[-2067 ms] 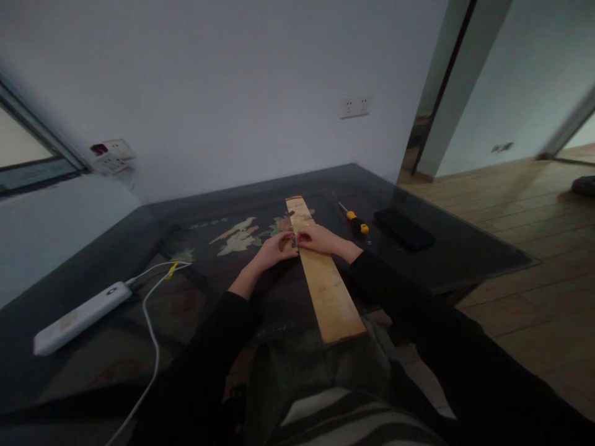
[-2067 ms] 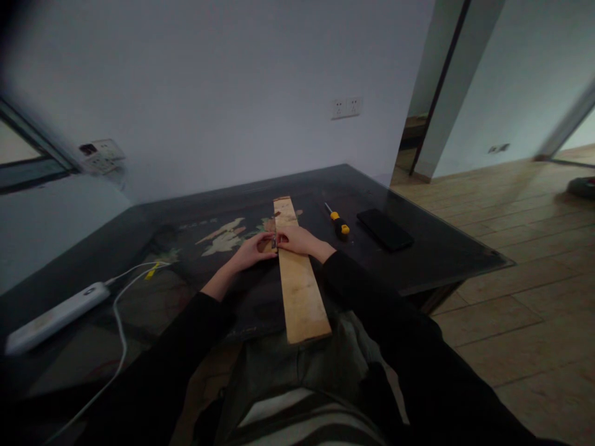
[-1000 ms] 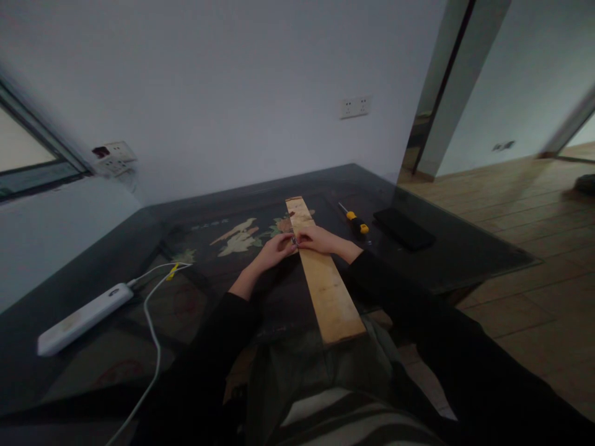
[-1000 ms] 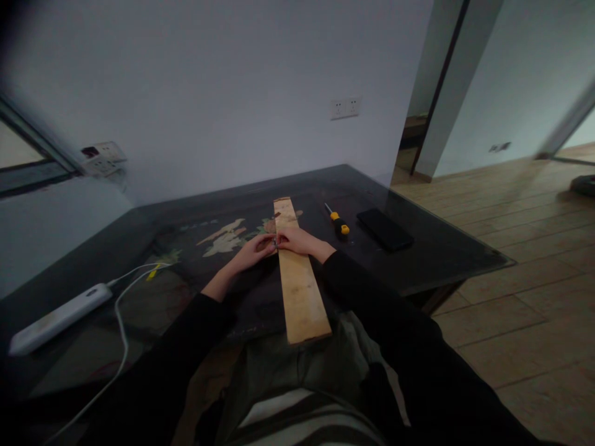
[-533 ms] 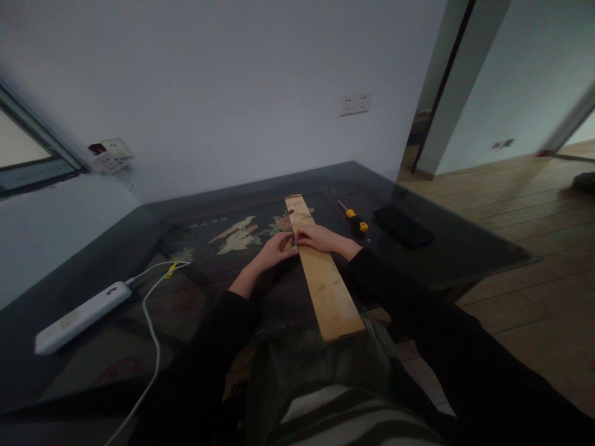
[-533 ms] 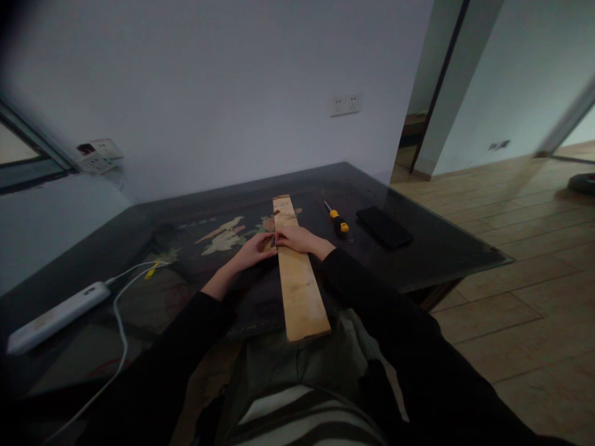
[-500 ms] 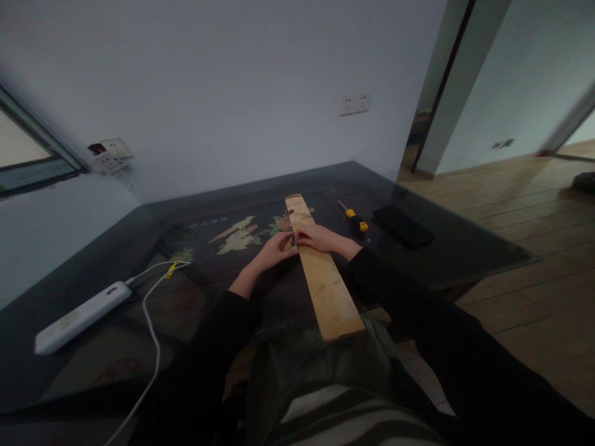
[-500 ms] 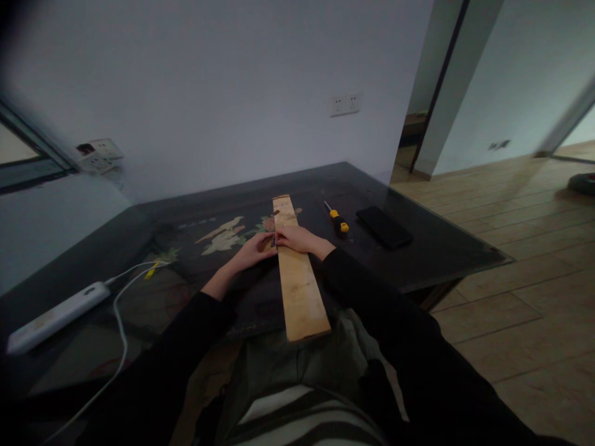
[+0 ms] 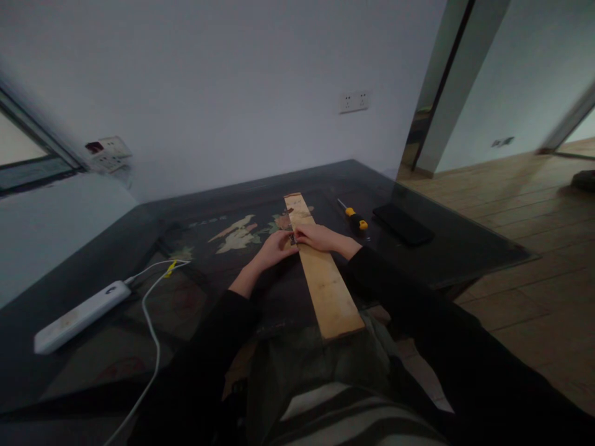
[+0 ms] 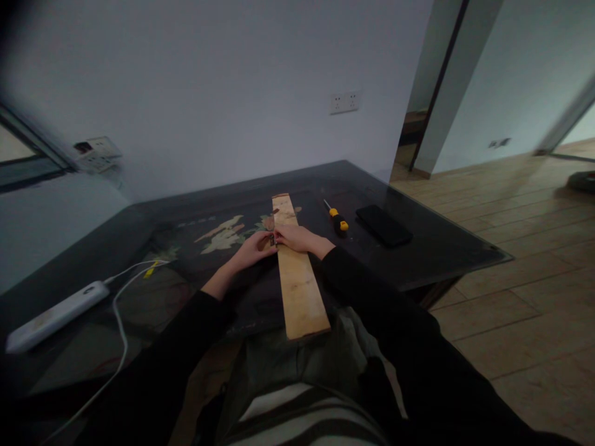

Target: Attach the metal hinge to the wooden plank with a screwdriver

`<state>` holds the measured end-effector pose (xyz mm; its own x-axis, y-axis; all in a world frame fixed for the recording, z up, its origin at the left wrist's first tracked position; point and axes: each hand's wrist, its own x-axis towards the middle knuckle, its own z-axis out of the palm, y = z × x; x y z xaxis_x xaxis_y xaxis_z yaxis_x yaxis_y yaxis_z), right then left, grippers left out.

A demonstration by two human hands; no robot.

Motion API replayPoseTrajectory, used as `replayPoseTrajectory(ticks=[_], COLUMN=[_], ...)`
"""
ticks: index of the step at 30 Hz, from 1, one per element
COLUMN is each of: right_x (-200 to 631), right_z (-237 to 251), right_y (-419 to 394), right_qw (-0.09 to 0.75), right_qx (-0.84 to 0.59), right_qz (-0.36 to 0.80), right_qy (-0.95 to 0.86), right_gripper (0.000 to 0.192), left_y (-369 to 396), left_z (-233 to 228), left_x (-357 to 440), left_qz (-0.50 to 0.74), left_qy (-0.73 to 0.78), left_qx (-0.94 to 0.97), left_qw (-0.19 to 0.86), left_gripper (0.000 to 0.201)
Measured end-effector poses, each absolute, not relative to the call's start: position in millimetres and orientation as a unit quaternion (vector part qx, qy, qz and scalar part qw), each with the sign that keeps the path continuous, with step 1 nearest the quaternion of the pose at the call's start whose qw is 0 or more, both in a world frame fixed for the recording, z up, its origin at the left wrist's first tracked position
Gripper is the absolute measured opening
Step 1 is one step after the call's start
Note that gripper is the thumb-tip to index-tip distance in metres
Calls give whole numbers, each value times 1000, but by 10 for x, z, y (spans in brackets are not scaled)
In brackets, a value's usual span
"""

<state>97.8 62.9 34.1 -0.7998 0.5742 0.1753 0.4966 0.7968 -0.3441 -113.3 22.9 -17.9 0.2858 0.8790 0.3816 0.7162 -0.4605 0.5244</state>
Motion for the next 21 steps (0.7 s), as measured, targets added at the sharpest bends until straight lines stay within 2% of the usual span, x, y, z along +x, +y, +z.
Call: replayPoseTrajectory(ticks=[21], right_x=[1003], right_z=[321], right_y=[683], right_qw=[163], right_qx=[-265], right_qz=[141], right_qy=[-940], right_gripper=[15], left_y=[223], left_z=[-165], left_x=[-1108], left_qz=[324], left_qy=[512], left_qx=[788], left_qw=[112], left_gripper=[48])
